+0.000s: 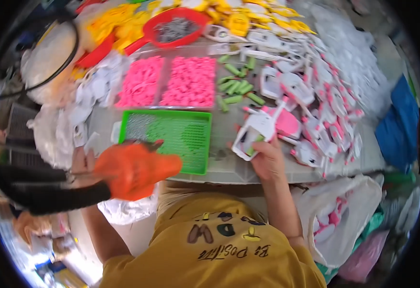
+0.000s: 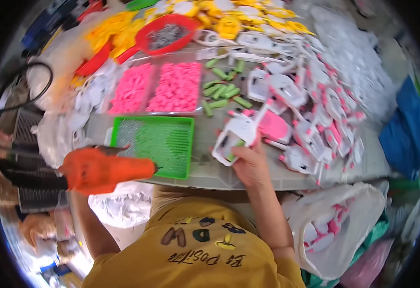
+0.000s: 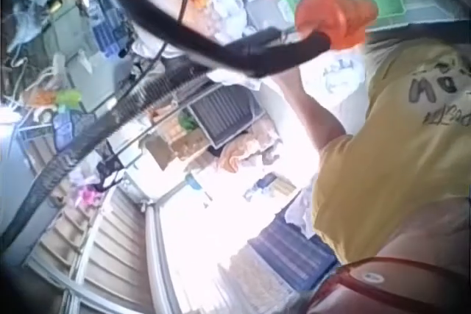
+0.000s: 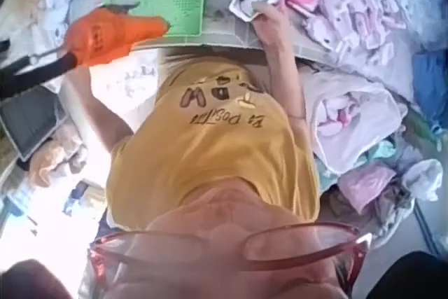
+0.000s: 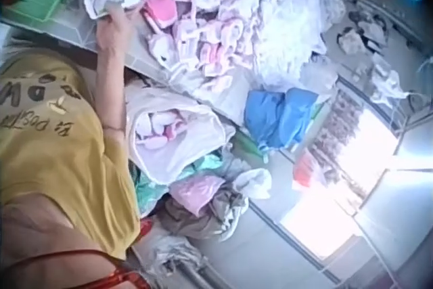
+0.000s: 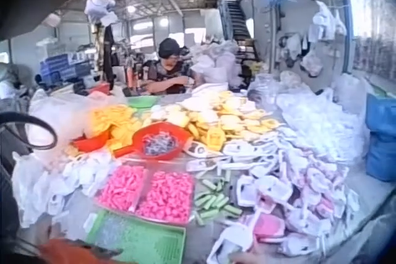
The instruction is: Assembling plastic toy walkie-talkies by inserting internal components and closing the battery compartments.
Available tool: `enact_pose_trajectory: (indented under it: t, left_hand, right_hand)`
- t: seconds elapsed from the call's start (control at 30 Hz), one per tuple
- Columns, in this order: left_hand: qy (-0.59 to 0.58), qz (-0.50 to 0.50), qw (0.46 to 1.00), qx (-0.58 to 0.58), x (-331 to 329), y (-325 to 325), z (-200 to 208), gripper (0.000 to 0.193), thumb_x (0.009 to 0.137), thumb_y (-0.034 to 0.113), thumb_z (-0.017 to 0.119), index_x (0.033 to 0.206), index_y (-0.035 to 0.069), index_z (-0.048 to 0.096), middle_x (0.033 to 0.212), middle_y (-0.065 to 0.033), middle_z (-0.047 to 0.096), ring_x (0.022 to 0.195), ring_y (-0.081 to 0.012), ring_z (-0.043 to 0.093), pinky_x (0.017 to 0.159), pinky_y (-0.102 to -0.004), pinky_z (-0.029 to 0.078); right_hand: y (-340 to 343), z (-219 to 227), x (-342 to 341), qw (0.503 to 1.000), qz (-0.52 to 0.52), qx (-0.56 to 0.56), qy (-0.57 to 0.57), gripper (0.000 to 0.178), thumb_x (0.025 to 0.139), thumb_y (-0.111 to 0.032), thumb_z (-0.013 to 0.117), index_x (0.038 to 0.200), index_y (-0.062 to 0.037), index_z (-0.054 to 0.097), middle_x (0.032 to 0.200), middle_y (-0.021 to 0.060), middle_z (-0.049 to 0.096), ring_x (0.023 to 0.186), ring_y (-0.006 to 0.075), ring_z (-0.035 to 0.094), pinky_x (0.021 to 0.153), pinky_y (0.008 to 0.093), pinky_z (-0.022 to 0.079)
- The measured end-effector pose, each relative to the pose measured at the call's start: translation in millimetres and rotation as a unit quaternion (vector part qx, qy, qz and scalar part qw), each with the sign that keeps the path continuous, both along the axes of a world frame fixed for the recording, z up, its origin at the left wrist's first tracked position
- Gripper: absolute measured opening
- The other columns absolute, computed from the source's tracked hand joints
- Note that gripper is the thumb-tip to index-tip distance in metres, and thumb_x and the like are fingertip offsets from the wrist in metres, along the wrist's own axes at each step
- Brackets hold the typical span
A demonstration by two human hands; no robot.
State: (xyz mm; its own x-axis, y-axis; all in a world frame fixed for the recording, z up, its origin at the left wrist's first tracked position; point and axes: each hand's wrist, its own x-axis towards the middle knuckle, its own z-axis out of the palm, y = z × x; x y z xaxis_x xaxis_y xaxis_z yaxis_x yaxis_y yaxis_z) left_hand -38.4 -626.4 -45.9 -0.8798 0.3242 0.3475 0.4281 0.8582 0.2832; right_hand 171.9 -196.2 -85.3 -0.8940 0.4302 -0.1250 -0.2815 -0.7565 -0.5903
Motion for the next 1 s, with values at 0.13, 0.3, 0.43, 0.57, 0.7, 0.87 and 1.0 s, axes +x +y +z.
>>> enact_pose_trajectory:
  t: [0.13,0.3,0.43,0.57,0.7,0.87,1.0]
  left_hand:
    - [-0.590,-0.176,0.577,0.536,-29.8,94.2,33.7,0.037,0.099,0.004,0.056,0.136,0.000,0.053,0.113,-0.0111,0.069,0.101,-0.0221,0.068,0.089,-0.0334,0.055]
    - [-0.402,-0.300,0.746,0.438,32.3,223.3,24.5,0.057,0.089,-0.010,0.067,0.143,0.000,0.053,0.119,-0.0135,0.070,0.105,-0.0188,0.068,0.092,-0.0320,0.055]
    - [-0.553,-0.339,0.653,0.391,48.2,276.0,22.7,0.056,0.083,-0.011,0.073,0.137,-0.001,0.059,0.121,-0.0116,0.069,0.108,-0.0185,0.068,0.095,-0.0319,0.056]
    - [-0.606,-0.341,0.608,0.382,64.6,295.5,22.1,0.063,0.080,-0.013,0.076,0.138,0.000,0.057,0.131,-0.0114,0.063,0.115,-0.0201,0.065,0.095,-0.0328,0.057]
    - [-0.574,-0.367,0.620,0.391,75.8,300.2,12.7,0.063,0.077,-0.015,0.077,0.136,-0.002,0.057,0.134,-0.0086,0.054,0.116,-0.0223,0.064,0.095,-0.0341,0.058]
    - [-0.549,-0.319,0.623,0.457,86.0,303.7,8.8,0.060,0.077,-0.016,0.077,0.133,-0.005,0.057,0.136,-0.0085,0.049,0.118,-0.0232,0.063,0.097,-0.0337,0.058]
    - [-0.562,-0.301,0.625,0.451,86.3,304.7,7.8,0.058,0.079,-0.015,0.077,0.133,-0.005,0.057,0.137,-0.0082,0.049,0.119,-0.0234,0.063,0.098,-0.0333,0.058]
  right_hand:
    - [4.7,9.8,1.5,0.999,0.011,-0.030,0.019,0.083,0.080,0.016,0.053,0.154,-0.0161,0.035,0.153,0.0102,0.044,0.139,0.0407,0.048,0.105,0.0638,0.050]
    - [5.3,23.8,6.5,0.997,-0.015,-0.054,0.054,0.076,0.082,0.012,0.059,0.150,-0.0159,0.040,0.148,0.0083,0.050,0.137,0.0387,0.050,0.107,0.0571,0.050]
    - [0.7,20.0,6.8,0.994,-0.044,-0.060,0.080,0.068,0.088,0.001,0.064,0.149,-0.0168,0.042,0.146,0.0067,0.052,0.137,0.0343,0.051,0.109,0.0558,0.047]
    - [-6.9,15.6,5.3,0.989,-0.094,-0.081,0.075,0.055,0.100,-0.039,0.059,0.148,-0.0155,0.046,0.146,0.0066,0.054,0.135,0.0265,0.053,0.114,0.0497,0.042]
    - [-14.7,13.8,-2.2,0.989,-0.118,-0.078,0.046,0.064,0.103,-0.060,0.047,0.149,-0.0154,0.044,0.146,0.0078,0.055,0.135,0.0248,0.053,0.112,0.0483,0.043]
    - [-13.1,12.6,-6.3,0.988,-0.140,-0.051,0.050,0.063,0.103,-0.056,0.050,0.150,-0.0146,0.042,0.146,0.0101,0.054,0.136,0.0253,0.052,0.114,0.0470,0.042]
    - [-12.5,11.5,-5.2,0.987,-0.141,-0.042,0.056,0.065,0.102,-0.053,0.053,0.151,-0.0125,0.039,0.147,0.0109,0.053,0.137,0.0265,0.050,0.116,0.0471,0.039]
